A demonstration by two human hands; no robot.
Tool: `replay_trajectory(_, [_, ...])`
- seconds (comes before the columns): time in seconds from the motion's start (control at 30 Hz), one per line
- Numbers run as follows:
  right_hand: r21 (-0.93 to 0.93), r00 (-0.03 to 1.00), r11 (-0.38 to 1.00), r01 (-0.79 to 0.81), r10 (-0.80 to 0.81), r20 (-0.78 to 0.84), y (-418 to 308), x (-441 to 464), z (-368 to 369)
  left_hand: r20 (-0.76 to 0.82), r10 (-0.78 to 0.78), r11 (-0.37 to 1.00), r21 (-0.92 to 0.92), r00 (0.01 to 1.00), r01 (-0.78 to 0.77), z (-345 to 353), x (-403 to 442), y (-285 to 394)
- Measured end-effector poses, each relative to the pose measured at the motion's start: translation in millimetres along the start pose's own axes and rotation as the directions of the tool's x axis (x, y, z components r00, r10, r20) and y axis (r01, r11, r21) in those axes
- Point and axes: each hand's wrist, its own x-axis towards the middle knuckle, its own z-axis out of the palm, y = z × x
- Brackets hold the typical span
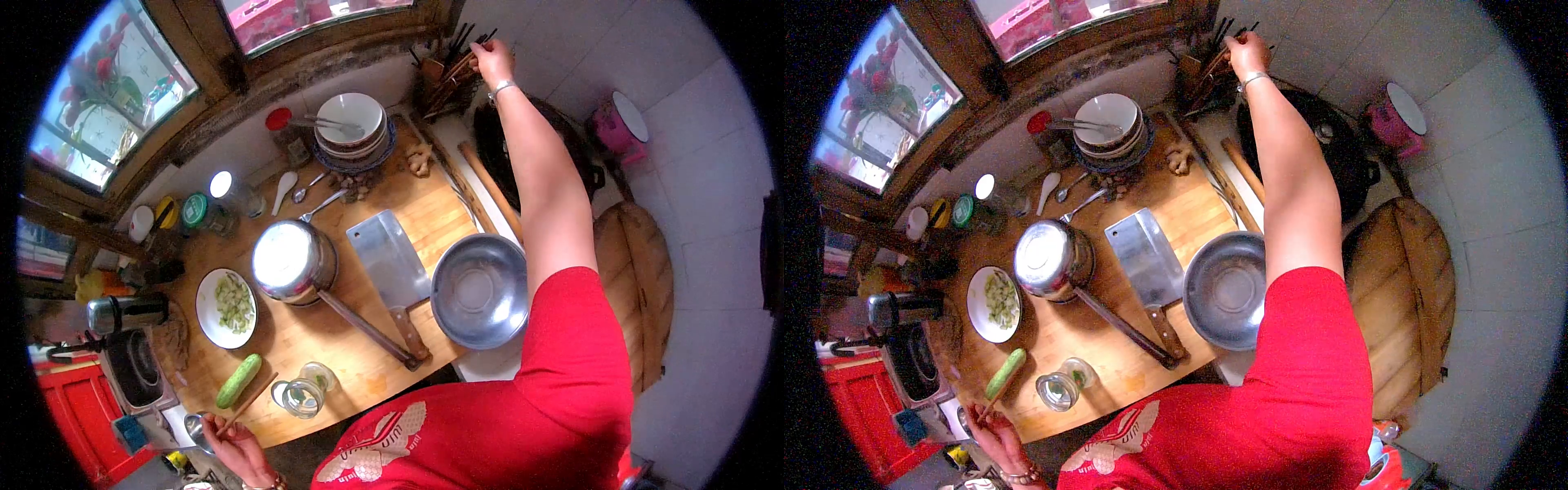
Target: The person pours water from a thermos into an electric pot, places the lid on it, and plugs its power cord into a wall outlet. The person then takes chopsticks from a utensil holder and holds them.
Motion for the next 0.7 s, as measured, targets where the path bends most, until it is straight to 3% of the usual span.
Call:
replay_trajectory(0.2, [0.052, 0.999, 0.999, 0.017, -0.015, -0.039, 0.3, 1.8, -15.9, 0.015, -0.005, 0.999, -0.033, 1.000, 0.005, 7.5, -5.8, 3.7])
replay_trajectory(0.27, [-0.007, 0.999, 0.999, 0.049, -0.049, -0.016, 8.6, 8.7, -20.2, 0.022, -0.004, 0.999, -0.047, 1.000, 0.006, 5.1, -4.8, 3.7])
replay_trajectory(0.37, [0.014, 0.997, 0.999, 0.046, -0.045, -0.067, -4.8, 5.0, -41.7, 0.144, -0.011, 0.996, -0.083, 0.989, 0.024, -5.0, -1.6, 6.0])
replay_trajectory(0.5, [0.387, 0.994, 0.921, 0.034, 0.010, -0.112, -12.8, 7.8, -74.2, 0.162, 0.016, 0.998, -0.069, 0.987, -0.005, -8.7, -3.7, 9.1])
replay_trajectory(0.57, [0.443, 0.994, 0.896, 0.007, 0.042, -0.100, -7.5, 12.6, -91.5, 0.180, 0.020, 0.997, -0.083, 0.983, -0.005, -10.2, -2.4, 8.8])
replay_trajectory(0.7, [0.579, 0.989, 0.815, -0.026, 0.104, -0.102, -7.5, 4.4, -109.5, 0.044, 0.012, 0.998, -0.069, 0.999, -0.009, 0.0, -4.3, 7.6])
